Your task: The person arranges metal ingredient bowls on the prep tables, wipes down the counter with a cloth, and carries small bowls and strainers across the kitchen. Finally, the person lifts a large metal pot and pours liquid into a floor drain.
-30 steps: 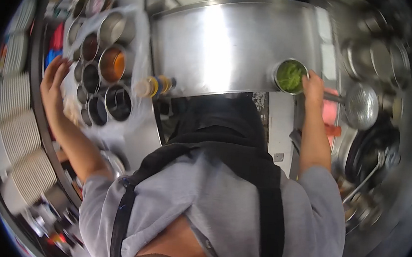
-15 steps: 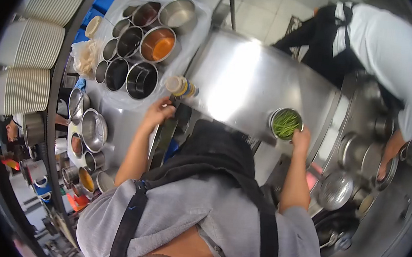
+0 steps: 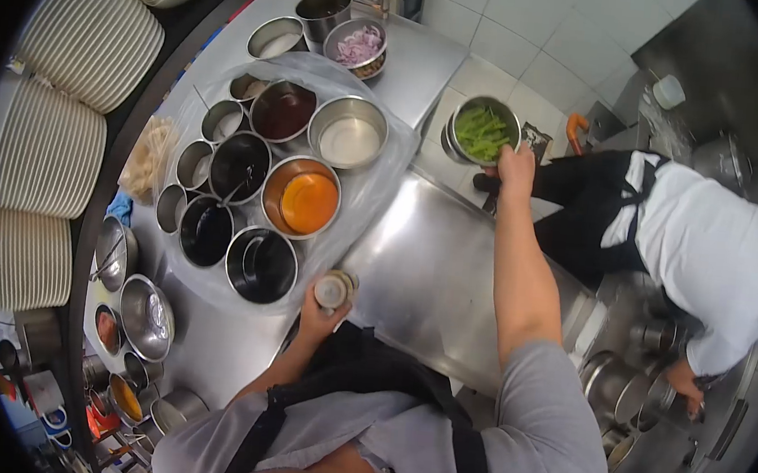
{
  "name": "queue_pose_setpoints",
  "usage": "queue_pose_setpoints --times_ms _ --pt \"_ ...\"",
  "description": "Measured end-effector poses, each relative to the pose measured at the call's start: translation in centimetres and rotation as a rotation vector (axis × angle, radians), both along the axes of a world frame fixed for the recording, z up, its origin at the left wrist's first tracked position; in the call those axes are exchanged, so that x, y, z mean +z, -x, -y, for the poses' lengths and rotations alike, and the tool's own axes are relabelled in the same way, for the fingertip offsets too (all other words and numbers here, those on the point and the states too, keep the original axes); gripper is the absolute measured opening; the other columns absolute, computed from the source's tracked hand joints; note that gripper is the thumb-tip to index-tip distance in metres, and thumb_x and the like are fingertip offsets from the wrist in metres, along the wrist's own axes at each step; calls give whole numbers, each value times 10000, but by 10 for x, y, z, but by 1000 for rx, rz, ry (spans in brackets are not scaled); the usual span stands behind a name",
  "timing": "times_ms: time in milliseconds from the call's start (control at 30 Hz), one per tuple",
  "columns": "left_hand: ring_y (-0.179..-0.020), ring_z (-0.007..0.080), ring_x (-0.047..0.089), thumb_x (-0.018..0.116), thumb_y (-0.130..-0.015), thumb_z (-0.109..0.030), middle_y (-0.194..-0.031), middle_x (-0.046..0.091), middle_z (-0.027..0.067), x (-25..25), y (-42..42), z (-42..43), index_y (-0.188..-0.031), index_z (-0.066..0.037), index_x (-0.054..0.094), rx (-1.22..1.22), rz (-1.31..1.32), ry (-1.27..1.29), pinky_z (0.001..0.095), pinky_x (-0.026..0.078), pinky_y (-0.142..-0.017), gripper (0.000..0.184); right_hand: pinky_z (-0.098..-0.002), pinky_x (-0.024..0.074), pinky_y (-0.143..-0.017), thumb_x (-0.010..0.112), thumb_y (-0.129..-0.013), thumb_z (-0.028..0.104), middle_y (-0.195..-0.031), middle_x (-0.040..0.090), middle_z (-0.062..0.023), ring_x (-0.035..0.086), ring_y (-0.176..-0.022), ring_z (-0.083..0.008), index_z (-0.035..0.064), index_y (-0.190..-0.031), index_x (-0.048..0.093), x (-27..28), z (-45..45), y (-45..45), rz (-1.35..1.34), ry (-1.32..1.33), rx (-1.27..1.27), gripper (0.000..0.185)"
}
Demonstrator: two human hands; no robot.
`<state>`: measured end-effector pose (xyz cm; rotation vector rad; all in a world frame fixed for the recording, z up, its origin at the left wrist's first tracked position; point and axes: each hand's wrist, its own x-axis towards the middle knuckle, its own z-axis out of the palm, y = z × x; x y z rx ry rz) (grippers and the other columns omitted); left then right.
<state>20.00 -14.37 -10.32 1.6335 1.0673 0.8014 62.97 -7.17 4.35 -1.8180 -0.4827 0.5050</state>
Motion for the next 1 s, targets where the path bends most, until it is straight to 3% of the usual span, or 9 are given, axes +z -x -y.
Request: queue_pose_setpoints --times_ms 100,200,300,533,600,667,700,833,1000 --pt "-1105 295 548 805 -668 -213 -1177 542 203 24 4 -5 -1266 36 370 -47 -137 -65 379 430 -935 780 -329 530 -446 449 -773 63 -750 644 -218 647 -515 -270 -141 -914 556 -35 -97 -37 -34 -43 37 270" --pt "-1101 314 555 823 -649 -253 -1171 548 222 34 4 -10 -1255 37 399 -91 -188 47 396 440 -926 794 -314 530 -453 459 -784 75 -721 640 -221 651 -511 -264 -140 -913 554 -58 -180 -63 -133 34 -12 268" --pt "-1101 273 557 825 -640 -261 -1162 560 190 46 5 -24 -1272 31 405 -196 -95 246 384 425 -946 814 -311 528 -452 479 -801 98 -736 640 -228 651 -509 -260 -135 -927 553 -75 -235 -73 -3 107 16 275" --pt "-1106 253 550 804 -676 -282 -1181 557 170 35 16 -21 -1345 13 332 -264 -133 465 350 415 -955 870 -295 536 -501 600 -820 314 -697 645 -163 649 -554 -217 -90 -937 620 -64 -322 -54 13 -85 133 421" --pt "-1109 258 549 804 -675 -287 -1181 558 170 40 13 -24 -1344 8 336 -263 -154 465 350 415 -955 868 -287 539 -523 620 -816 365 -673 645 -137 651 -586 -201 -75 -953 640 -60 -324 -47 29 -132 184 462" --pt "-1112 264 548 803 -675 -291 -1182 558 169 44 8 -28 -1343 3 339 -265 -181 451 351 416 -955 865 -278 530 -560 621 -821 418 -723 658 -112 650 -648 -190 -52 -998 654 -61 -314 -46 316 112 328 503" --pt "-1113 267 547 803 -674 -294 -1182 559 169 43 6 -29 -1342 1 341 -266 -187 431 352 416 -955 864 -332 555 -603 586 -854 442 -925 663 -143 667 -775 -231 -40 -1047 633 -62 -302 -46 270 119 364 521" --pt "-1113 267 552 796 -679 -275 -1172 569 160 21 5 -22 -1315 -2 371 -243 -135 160 358 423 -952 812 -294 527 -573 574 -868 428 -933 661 -142 663 -751 -219 -42 -1032 632 -73 -214 -20 1 -23 307 501" --pt "-1080 274 576 795 -659 -198 -1140 587 158 29 -13 -19 -1262 -14 415 -134 -94 91 365 446 -925 736 -272 484 -526 563 -888 387 -921 658 -133 649 -670 -194 -35 -1017 620 -87 -68 24 -260 -58 273 445"
